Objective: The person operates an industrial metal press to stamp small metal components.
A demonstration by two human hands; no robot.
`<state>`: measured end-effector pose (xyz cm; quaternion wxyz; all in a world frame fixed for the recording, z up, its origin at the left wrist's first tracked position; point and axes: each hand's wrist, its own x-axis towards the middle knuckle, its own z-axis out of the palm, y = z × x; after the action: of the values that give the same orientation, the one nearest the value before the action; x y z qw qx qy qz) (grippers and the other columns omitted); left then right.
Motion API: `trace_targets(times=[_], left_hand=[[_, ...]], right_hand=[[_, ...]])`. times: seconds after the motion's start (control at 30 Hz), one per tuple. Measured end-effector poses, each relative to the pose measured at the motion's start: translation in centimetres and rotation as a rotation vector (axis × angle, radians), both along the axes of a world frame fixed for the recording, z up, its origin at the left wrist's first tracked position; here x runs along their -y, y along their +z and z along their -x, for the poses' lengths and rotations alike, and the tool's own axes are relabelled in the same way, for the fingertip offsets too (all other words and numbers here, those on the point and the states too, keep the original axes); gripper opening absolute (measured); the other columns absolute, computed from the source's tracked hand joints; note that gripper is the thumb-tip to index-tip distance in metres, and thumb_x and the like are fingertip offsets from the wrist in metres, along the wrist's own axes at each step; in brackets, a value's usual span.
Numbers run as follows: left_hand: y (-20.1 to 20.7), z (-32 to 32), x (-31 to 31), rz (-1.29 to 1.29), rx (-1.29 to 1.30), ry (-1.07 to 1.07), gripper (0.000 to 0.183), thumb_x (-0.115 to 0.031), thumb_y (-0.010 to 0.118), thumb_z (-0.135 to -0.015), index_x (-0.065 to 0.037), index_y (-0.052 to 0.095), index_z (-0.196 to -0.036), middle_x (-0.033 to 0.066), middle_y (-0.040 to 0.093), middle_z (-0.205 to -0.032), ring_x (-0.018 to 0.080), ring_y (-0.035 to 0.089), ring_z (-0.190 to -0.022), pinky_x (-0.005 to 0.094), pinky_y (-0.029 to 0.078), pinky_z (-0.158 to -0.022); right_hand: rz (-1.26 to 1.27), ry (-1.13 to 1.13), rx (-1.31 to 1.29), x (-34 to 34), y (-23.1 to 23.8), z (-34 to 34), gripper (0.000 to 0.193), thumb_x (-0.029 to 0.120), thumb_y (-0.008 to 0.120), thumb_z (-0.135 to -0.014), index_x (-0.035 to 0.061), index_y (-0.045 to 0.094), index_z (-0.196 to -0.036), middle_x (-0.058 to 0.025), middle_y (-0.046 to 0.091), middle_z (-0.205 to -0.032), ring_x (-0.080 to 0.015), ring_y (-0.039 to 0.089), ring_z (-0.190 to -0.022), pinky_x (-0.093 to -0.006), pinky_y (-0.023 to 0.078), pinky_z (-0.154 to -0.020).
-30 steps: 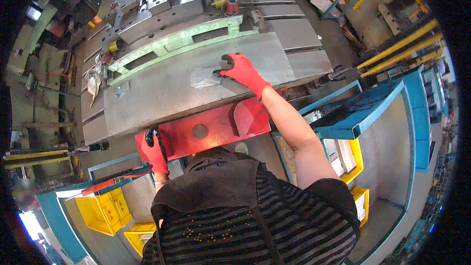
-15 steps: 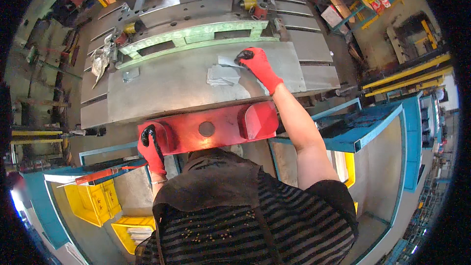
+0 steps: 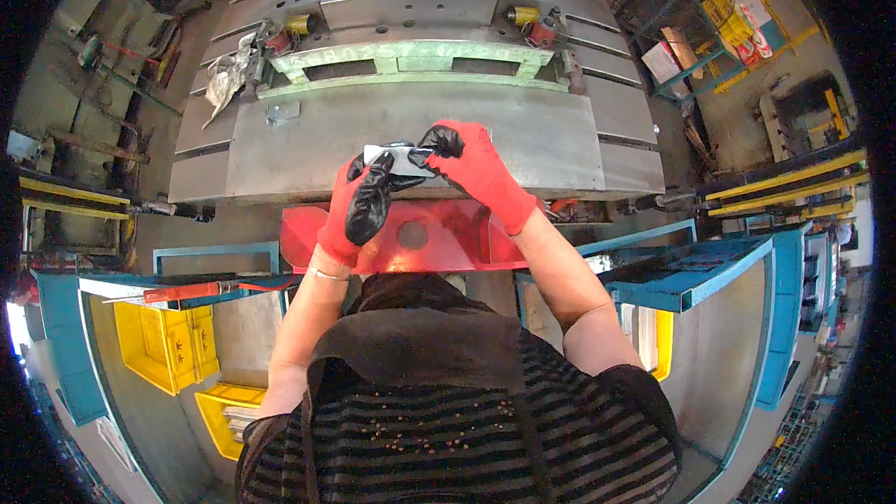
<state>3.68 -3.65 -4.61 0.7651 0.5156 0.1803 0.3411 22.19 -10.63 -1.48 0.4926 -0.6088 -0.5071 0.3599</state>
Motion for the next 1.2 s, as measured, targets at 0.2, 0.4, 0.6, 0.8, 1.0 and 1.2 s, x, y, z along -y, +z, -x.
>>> trace_targets(times=[0.2,0.4,0.6,0.8,1.0,1.2], left_hand=[[-1.9,0.1,-0.4,-0.003,-0.049,0.127,0.011,-0.001,0.054,-0.086,0.006,0.062,-0.091,0.001,0.062,-0.081,0.007,0.056,-0.073,0.0233,0.047,-0.068],[-2.6,0.2,-1.3,0.101,-0.029,0.29,0.013,0.004,0.06,-0.079,0.004,0.062,-0.091,0.0073,0.064,-0.088,0.0138,0.06,-0.076,0.0271,0.05,-0.075],[-2.2,1.8,-3.0,0.04,-0.105,0.542,0.015,0.005,0.057,-0.079,0.003,0.057,-0.094,0.0094,0.063,-0.088,0.0192,0.062,-0.08,0.0322,0.053,-0.078],[-5.3,7.8,-4.8,0.142,-0.12,0.679,0.018,-0.014,0.058,-0.088,0.001,0.059,-0.097,0.01,0.064,-0.087,0.0195,0.063,-0.077,0.0345,0.054,-0.074],[-9.3,12.5,-4.0,0.177,-0.066,0.657,0.019,-0.014,0.053,-0.089,0.002,0.059,-0.097,0.011,0.064,-0.086,0.0197,0.063,-0.076,0.0349,0.053,-0.074],[-8.3,12.7,-4.1,0.126,-0.196,0.708,0.019,-0.013,0.051,-0.09,0.003,0.061,-0.09,0.008,0.063,-0.081,0.0167,0.062,-0.073,0.0325,0.054,-0.07]], right_hand=[[-0.028,-0.033,0.119,0.2,0.0,0.7,0.011,0.005,0.064,-0.076,-0.0003,0.063,-0.085,0.0015,0.054,-0.062,-0.0051,0.046,-0.056,-0.0235,0.039,-0.049],[0.059,-0.023,0.116,-0.6,1.0,1.1,0.014,0.009,0.065,-0.074,0.0001,0.063,-0.085,-0.0105,0.058,-0.065,-0.0121,0.053,-0.058,-0.0292,0.043,-0.056],[-0.184,-0.132,0.234,-3.9,0.0,-2.7,0.015,0.007,0.063,-0.075,-0.0003,0.063,-0.089,-0.0074,0.061,-0.067,-0.0127,0.056,-0.061,-0.0309,0.046,-0.058],[-0.328,-0.227,0.343,-12.6,4.4,-12.2,0.014,0.008,0.06,-0.077,-0.0007,0.064,-0.088,-0.0084,0.06,-0.066,-0.008,0.052,-0.063,-0.0289,0.043,-0.057],[-0.35,-0.303,0.493,-24.1,7.4,-18.1,0.015,0.01,0.062,-0.078,0.0005,0.066,-0.089,-0.0025,0.062,-0.07,-0.0096,0.053,-0.066,-0.027,0.044,-0.059],[-0.269,-0.226,0.568,-32.4,9.0,-19.1,0.023,0.019,0.067,-0.072,0.0022,0.068,-0.087,-0.0081,0.065,-0.075,-0.02,0.058,-0.068,-0.0308,0.046,-0.064]])
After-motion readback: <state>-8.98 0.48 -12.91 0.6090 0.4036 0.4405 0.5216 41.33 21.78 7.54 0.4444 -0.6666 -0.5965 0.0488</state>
